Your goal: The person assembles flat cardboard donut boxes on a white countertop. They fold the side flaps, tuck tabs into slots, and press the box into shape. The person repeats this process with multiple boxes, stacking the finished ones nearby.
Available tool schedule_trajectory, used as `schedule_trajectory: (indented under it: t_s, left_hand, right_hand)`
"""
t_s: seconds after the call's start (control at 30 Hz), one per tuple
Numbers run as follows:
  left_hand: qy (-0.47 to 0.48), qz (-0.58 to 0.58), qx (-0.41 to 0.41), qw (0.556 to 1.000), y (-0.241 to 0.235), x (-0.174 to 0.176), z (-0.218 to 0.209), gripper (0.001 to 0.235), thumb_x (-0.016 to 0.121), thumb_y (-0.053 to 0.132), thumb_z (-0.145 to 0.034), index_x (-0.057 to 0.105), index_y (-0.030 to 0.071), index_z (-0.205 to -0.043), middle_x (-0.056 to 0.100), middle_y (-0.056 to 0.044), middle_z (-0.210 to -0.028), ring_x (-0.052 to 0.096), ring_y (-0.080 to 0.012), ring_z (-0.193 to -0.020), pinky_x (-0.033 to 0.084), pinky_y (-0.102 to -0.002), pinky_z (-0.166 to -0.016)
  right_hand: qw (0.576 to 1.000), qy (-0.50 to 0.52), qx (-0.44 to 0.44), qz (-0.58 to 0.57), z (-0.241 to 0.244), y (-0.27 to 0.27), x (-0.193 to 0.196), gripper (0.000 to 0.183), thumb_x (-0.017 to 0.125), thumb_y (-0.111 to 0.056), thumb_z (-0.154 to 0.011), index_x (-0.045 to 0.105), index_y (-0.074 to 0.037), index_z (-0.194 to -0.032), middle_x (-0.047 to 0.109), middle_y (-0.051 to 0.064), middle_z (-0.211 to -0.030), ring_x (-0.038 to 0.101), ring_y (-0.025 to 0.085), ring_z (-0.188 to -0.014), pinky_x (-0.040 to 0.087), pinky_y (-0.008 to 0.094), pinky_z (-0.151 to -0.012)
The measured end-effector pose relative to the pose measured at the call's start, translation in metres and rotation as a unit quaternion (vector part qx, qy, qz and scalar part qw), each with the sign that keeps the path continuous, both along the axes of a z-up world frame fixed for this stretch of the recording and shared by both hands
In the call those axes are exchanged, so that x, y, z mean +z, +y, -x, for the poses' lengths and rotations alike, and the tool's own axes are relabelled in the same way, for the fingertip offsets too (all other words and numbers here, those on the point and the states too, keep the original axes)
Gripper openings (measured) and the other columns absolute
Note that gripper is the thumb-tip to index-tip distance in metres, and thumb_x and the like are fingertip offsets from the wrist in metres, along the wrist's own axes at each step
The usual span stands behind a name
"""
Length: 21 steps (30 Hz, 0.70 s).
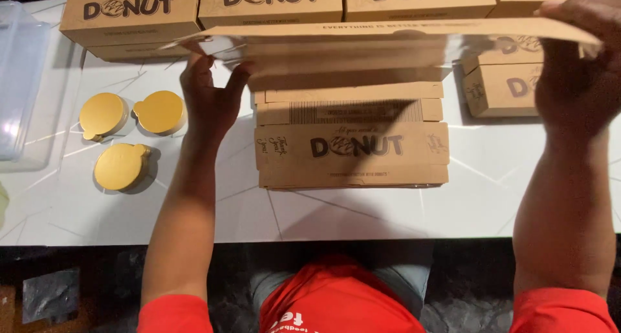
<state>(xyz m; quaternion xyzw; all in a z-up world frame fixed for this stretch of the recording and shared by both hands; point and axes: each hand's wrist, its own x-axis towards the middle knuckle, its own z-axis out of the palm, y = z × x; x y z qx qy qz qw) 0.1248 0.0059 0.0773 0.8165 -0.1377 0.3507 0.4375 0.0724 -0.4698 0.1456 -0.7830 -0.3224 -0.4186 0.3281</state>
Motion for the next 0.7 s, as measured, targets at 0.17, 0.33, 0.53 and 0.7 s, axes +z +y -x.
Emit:
schedule_trajectory:
  t_s: [0.17, 0.33, 0.53, 0.7]
  left_hand:
    - [0.158, 0.145, -0.077, 0.974, -0.020, 0.049, 0.055, 0.012, 0.073, 0.009, -0.091, 0.063, 0.008, -0.095, 0.076, -0.004, -0.087, 0.073, -0.0115, -0.075, 0.054, -0.025, -0.052]
    - [0.295, 0.263, -0.139, 0.908, -0.022, 0.005, 0.063, 0.036, 0.075, 0.021, -0.092, 0.057, 0.013, -0.123, 0.076, -0.004, -0.101, 0.056, -0.0037, -0.068, 0.040, -0.022, -0.046]
    - [0.505, 0.121, 0.036, 0.854, -0.014, -0.032, 0.044, 0.070, 0.074, 0.033, -0.079, 0.045, 0.018, -0.140, 0.070, -0.002, -0.089, 0.058, -0.0149, -0.066, 0.047, -0.031, -0.063]
    - [0.414, -0.274, 0.051, 0.867, -0.033, -0.017, 0.026, 0.088, 0.078, 0.029, -0.091, 0.025, 0.009, -0.159, 0.020, -0.024, -0.162, 0.024, -0.0448, -0.146, 0.025, -0.067, -0.114]
  right_hand:
    - [0.944, 0.259, -0.189, -0.074, -0.046, -0.058, -0.016, 0.013, 0.055, -0.010, -0.122, 0.067, -0.013, -0.127, 0.064, 0.001, -0.131, 0.062, 0.020, -0.123, 0.047, 0.038, -0.103]
    - [0.939, 0.333, -0.077, -0.045, -0.065, 0.024, 0.016, 0.054, 0.064, 0.007, -0.114, 0.039, -0.013, -0.071, 0.036, -0.008, -0.072, 0.032, 0.001, -0.069, 0.019, 0.024, -0.056]
    - [0.796, 0.586, -0.090, -0.121, -0.102, 0.054, -0.084, 0.009, 0.074, -0.017, -0.101, 0.070, -0.011, -0.106, 0.070, 0.007, -0.099, 0.064, 0.015, -0.083, 0.056, 0.028, -0.068]
    - [0.845, 0.489, -0.214, 0.049, -0.153, 0.028, -0.185, 0.024, 0.085, -0.030, -0.083, 0.079, -0.041, -0.103, 0.074, -0.009, -0.107, 0.067, 0.029, -0.111, 0.048, 0.043, -0.091]
